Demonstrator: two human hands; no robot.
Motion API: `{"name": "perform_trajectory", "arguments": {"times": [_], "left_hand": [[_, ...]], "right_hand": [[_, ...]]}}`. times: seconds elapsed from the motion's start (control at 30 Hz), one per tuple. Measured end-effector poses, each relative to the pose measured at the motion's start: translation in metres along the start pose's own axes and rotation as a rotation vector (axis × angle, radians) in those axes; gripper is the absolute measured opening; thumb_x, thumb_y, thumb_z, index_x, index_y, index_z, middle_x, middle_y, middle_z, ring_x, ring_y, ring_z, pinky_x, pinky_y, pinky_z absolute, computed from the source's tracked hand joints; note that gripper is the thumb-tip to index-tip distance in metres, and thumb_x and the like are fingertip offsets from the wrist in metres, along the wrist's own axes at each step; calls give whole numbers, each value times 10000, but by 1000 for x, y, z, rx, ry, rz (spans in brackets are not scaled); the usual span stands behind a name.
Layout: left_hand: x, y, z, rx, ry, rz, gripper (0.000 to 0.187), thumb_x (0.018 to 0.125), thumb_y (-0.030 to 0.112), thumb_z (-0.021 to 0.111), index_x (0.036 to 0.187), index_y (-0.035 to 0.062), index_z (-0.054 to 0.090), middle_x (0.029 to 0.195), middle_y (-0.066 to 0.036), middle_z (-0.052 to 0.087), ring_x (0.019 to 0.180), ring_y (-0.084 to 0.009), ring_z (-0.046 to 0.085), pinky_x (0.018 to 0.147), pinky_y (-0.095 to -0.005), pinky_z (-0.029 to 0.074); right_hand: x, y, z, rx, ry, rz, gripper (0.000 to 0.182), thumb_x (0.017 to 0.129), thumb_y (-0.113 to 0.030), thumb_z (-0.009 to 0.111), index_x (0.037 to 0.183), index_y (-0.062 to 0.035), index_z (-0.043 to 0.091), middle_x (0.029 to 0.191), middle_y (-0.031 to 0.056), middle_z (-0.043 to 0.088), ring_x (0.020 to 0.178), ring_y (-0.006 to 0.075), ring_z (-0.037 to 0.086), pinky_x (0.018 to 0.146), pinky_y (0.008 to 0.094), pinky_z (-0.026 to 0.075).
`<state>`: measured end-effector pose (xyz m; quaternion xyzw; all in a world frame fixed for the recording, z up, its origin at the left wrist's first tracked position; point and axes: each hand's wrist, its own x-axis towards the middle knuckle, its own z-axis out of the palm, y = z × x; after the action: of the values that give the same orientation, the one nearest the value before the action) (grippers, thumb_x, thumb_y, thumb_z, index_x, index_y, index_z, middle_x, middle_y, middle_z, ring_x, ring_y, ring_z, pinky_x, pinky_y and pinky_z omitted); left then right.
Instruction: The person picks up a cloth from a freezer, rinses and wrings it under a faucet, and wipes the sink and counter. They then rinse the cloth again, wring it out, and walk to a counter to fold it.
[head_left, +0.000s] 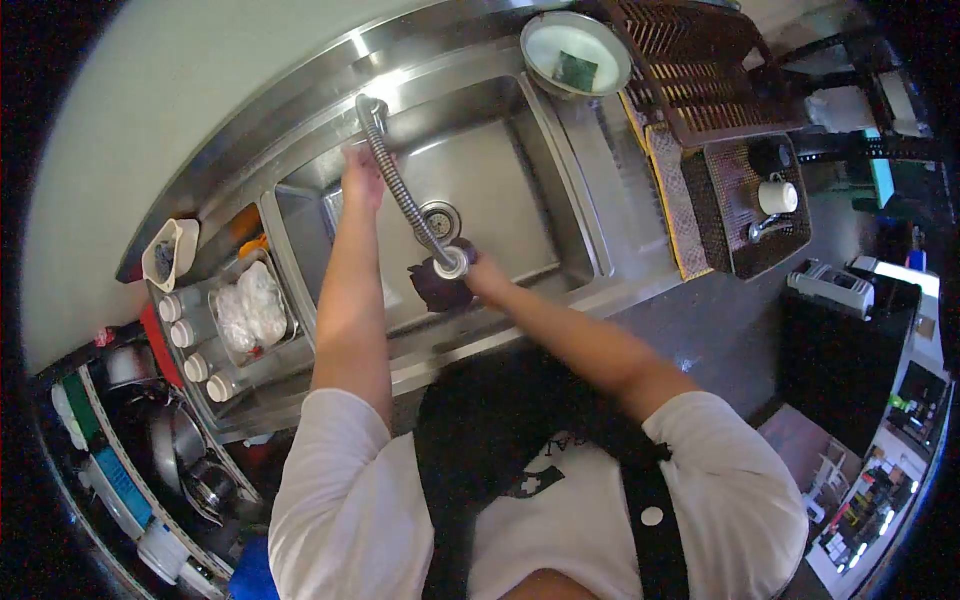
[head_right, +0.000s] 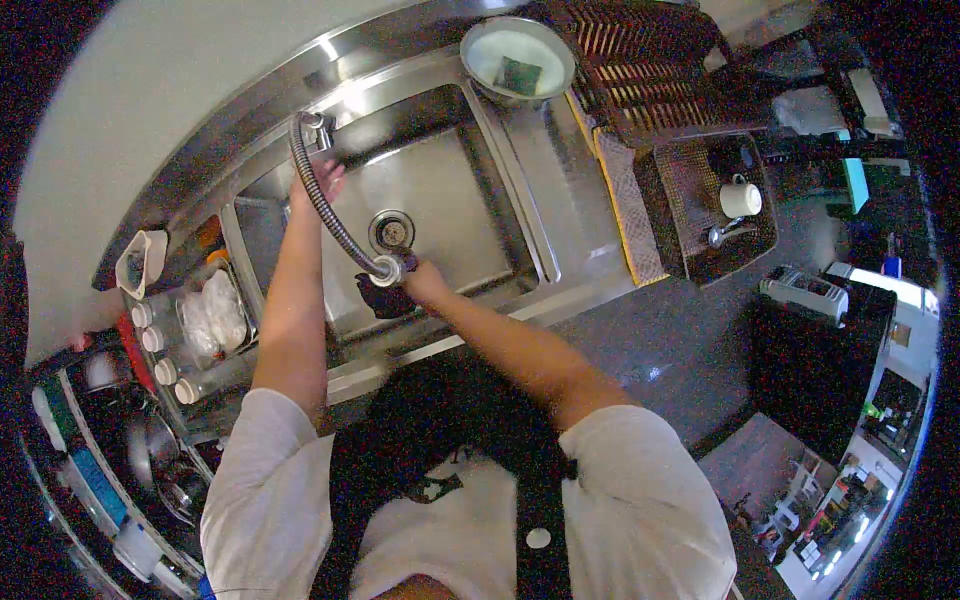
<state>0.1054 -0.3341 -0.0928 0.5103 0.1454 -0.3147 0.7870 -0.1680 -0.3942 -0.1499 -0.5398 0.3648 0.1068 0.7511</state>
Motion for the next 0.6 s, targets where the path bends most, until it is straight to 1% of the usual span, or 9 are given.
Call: {"name": "perform_trajectory", "arguments": {"times": [0.03, 0.1, 0.13, 0.2, 0.27, 0.33, 0.4, 0.43, 0.6], "left_hand": [[-17, -1, -4, 87, 12, -25, 581, 983, 441, 346, 1366, 5, 333, 1311, -153, 485, 1142, -336, 495, 962, -498, 373], [-10, -62, -83, 478, 29, 50, 491, 952, 483, 428, 1254, 102, 501, 1212, -152, 571, 1125, -360, 543, 858, -541, 477], [-40, -67, -71, 654, 235, -194, 513, 934, 500, 452, 1265, 110, 501, 1189, -133, 580, 1122, -335, 541, 836, -490, 490], [-107, -109, -62, 390, 294, -520, 511, 917, 509, 477, 1232, 110, 529, 1161, -113, 592, 1100, -298, 549, 829, -433, 499], [-122, -161, -95, -47, 145, -590, 490, 917, 501, 477, 1188, 101, 556, 1157, -113, 595, 1080, -287, 559, 845, -427, 496], [-120, -192, -107, -240, -403, -157, 501, 928, 496, 456, 1187, 79, 555, 1161, -109, 600, 1080, -269, 569, 881, -424, 486], [-112, -201, -103, -336, -347, -197, 486, 927, 487, 464, 1174, 79, 559, 1140, -105, 604, 1058, -263, 577, 869, -416, 491], [-111, -201, -97, -351, -264, -253, 478, 927, 482, 468, 1167, 79, 561, 1130, -104, 607, 1047, -260, 580, 863, -412, 494], [-96, -204, -63, -301, -80, -388, 442, 926, 459, 487, 1135, 78, 570, 1080, -94, 618, 992, -244, 600, 832, -391, 507]], "right_hand": [[-4, -5, 3, 9, -2, 0, 476, 784, -198, 666, 1204, -15, 537, 1036, 164, 651, 934, 247, 624, 806, 370, 484], [-24, -33, 12, -248, 295, -154, 516, 805, -226, 652, 1252, -34, 480, 1081, 191, 635, 983, 292, 621, 859, 378, 481], [-31, -45, 14, -238, 293, -154, 516, 805, -226, 652, 1252, -34, 480, 1081, 191, 635, 983, 292, 621, 859, 378, 481], [-45, -58, 19, -155, 249, -496, 547, 809, -250, 655, 1270, -51, 438, 1111, 209, 620, 1029, 346, 606, 906, 398, 470], [-47, -45, 33, -198, 209, -389, 528, 801, -252, 665, 1244, -56, 457, 1120, 209, 613, 1037, 363, 596, 911, 405, 468], [-47, -43, 43, -256, 173, -286, 508, 793, -254, 674, 1218, -60, 475, 1129, 210, 606, 1045, 380, 585, 915, 411, 466], [-48, -48, 50, -492, 164, -697, 480, 779, -265, 693, 1170, -57, 510, 1093, 196, 612, 1031, 386, 584, 907, 409, 472], [-47, -50, 50, -301, 148, -610, 427, 776, -263, 689, 1116, -51, 541, 1042, 189, 616, 988, 381, 593, 872, 416, 483], [-13, -62, 10, -509, 81, -619, 352, 759, -254, 699, 1038, -60, 606, 1003, 194, 630, 908, 371, 617, 800, 444, 489]]}}
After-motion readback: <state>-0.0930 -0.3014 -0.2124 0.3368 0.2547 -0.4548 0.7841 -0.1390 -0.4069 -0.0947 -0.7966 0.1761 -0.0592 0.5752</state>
